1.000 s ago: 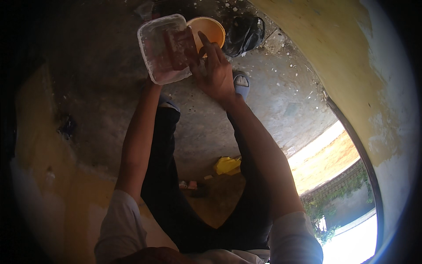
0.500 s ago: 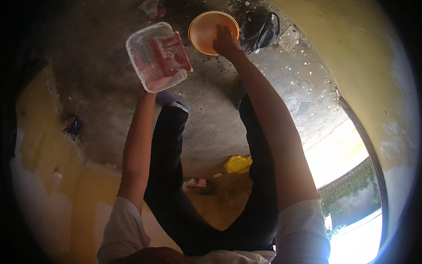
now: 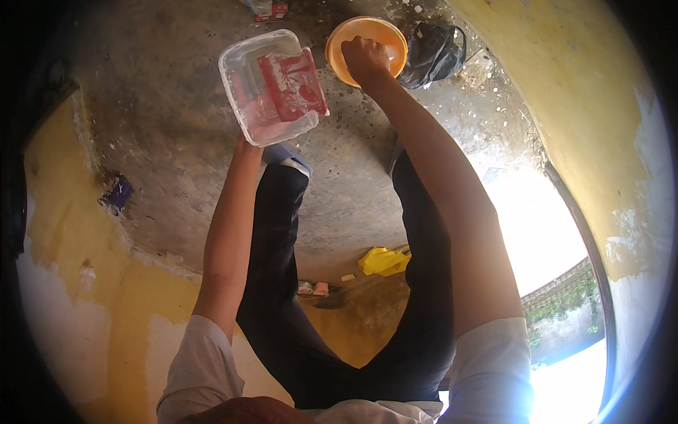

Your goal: The person applies a patching compound to a wall using a putty knife, repeatedly loading the knife from a container and scraping it across the wall surface. They then clean the container and the knife with water from a bucket using a cloth.

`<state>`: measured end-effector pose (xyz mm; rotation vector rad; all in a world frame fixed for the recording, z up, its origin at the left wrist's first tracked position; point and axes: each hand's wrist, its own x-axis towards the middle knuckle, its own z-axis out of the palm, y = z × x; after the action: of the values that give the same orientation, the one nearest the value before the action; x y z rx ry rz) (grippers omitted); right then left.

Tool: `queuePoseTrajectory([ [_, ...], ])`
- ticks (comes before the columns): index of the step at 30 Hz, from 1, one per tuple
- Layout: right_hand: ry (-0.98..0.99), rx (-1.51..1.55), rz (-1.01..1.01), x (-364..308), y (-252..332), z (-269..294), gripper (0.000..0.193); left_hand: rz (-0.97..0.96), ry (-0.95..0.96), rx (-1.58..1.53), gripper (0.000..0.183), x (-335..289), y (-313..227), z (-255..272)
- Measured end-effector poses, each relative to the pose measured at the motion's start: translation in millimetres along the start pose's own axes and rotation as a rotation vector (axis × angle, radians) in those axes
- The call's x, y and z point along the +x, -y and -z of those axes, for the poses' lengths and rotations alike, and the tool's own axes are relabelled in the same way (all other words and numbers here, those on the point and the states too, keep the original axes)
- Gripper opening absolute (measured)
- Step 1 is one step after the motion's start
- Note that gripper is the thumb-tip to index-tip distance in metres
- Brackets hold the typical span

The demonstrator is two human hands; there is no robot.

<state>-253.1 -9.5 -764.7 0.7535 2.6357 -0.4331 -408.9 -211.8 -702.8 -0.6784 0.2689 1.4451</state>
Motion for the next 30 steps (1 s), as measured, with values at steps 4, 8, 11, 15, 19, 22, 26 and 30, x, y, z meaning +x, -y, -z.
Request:
queuePoseTrajectory([
  [4, 0.125, -0.103, 0.008, 9, 15, 17, 0.008, 0.012, 0.001, -0.011, 0.097, 3, 1, -3],
  [8, 0.283, -0.11, -0.019, 11, 32, 22, 0.012, 0.016, -0.007, -0.022, 0.098, 3, 1, -1],
  [11, 0.248, -0.088, -0.007, 9, 37, 15, 0.012, 0.019, -0.018, -0.023, 0.098, 2, 1, 2],
  [15, 0.121, -0.106, 0.069, 3, 24, -8, 0.013, 0.019, -0.039, -0.025, 0.099, -3, -2, 5],
  [19, 0.112, 0.017, 0.061, 0, -17, -48, 0.024, 0.043, -0.04, -0.031, 0.099, 7, 1, 4],
  [22, 0.059, 0.221, 0.052, -4, -30, -55, 0.03, 0.05, -0.05, -0.029, 0.1, 6, 2, 3],
  [26, 0.023, 0.227, 0.03, -12, -37, -32, 0.033, 0.042, -0.057, -0.028, 0.101, 2, 2, 0],
  [30, 0.038, 0.112, 0.056, -27, -30, 5, 0.029, 0.034, -0.046, -0.016, 0.101, 3, 2, -8],
])
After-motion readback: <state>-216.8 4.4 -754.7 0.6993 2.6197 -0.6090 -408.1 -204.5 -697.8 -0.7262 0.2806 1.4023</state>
